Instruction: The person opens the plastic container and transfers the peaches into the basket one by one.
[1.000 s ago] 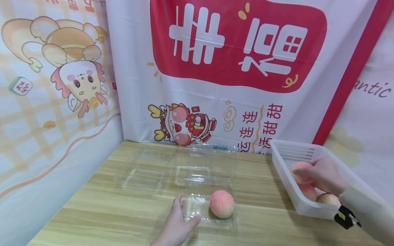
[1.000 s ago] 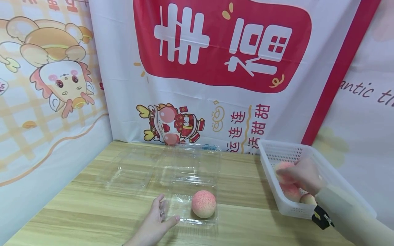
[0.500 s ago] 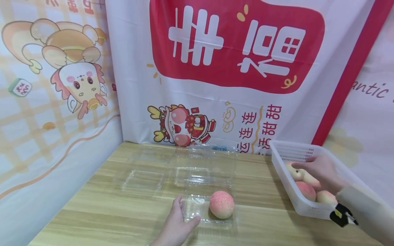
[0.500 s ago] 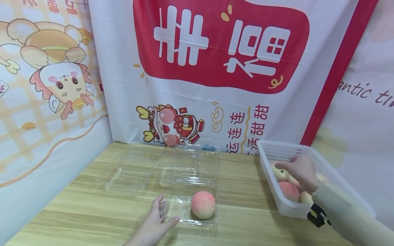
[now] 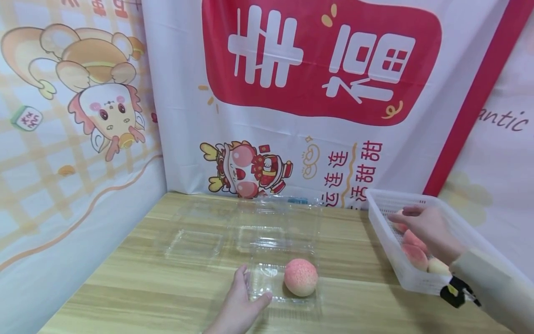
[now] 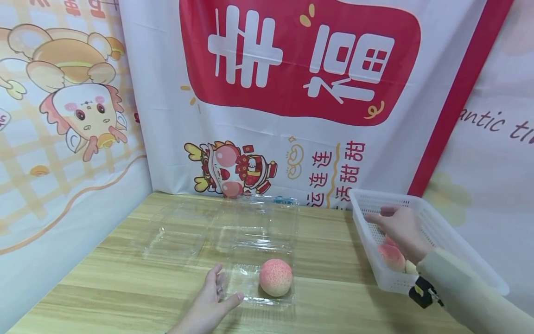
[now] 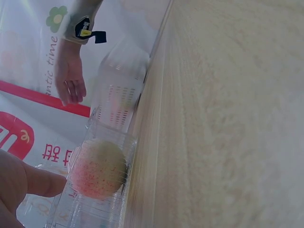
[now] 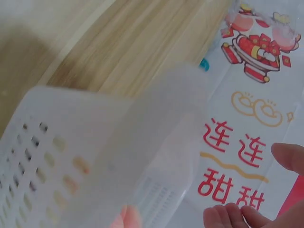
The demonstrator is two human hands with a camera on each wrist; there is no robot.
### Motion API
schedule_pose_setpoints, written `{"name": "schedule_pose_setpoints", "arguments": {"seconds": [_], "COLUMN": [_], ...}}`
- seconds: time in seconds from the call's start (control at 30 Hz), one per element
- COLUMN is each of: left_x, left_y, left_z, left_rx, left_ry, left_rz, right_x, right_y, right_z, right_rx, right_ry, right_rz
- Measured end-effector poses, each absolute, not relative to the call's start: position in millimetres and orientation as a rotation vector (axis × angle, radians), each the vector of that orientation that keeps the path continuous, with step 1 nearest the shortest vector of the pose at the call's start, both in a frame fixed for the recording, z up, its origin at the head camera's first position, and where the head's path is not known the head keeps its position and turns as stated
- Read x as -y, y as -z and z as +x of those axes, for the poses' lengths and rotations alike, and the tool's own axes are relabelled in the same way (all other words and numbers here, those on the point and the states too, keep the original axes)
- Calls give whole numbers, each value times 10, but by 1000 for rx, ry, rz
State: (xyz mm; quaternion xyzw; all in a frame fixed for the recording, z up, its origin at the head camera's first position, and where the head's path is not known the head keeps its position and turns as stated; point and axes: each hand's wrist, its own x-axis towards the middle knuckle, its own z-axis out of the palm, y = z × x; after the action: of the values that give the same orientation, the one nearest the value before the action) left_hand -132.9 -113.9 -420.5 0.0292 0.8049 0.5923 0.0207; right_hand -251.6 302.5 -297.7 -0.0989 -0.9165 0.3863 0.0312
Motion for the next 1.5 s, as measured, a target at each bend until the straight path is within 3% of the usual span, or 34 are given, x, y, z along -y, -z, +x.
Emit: {"name": "schedule_pose_setpoints", "arguments": {"seconds": [0.9, 1.37, 1.5], "left_x": [1137, 1140, 1144], "left_y": [4224, 4217, 4213], "left_z": [-1316, -1318, -1317], "left_rx": [-2488, -2480, -2481], "left_ry": [-1841, -1839, -1840], "left_rz": [105, 103, 105], "right_x": [-2055, -1744, -1636], "right_y": [3077, 3392, 3532], "right_z": [-2235, -2153, -2157], "right_rx": [2567, 2571, 2529], "right_ry": [-1467, -1751, -1831], "right_rz": [139, 289, 449]}}
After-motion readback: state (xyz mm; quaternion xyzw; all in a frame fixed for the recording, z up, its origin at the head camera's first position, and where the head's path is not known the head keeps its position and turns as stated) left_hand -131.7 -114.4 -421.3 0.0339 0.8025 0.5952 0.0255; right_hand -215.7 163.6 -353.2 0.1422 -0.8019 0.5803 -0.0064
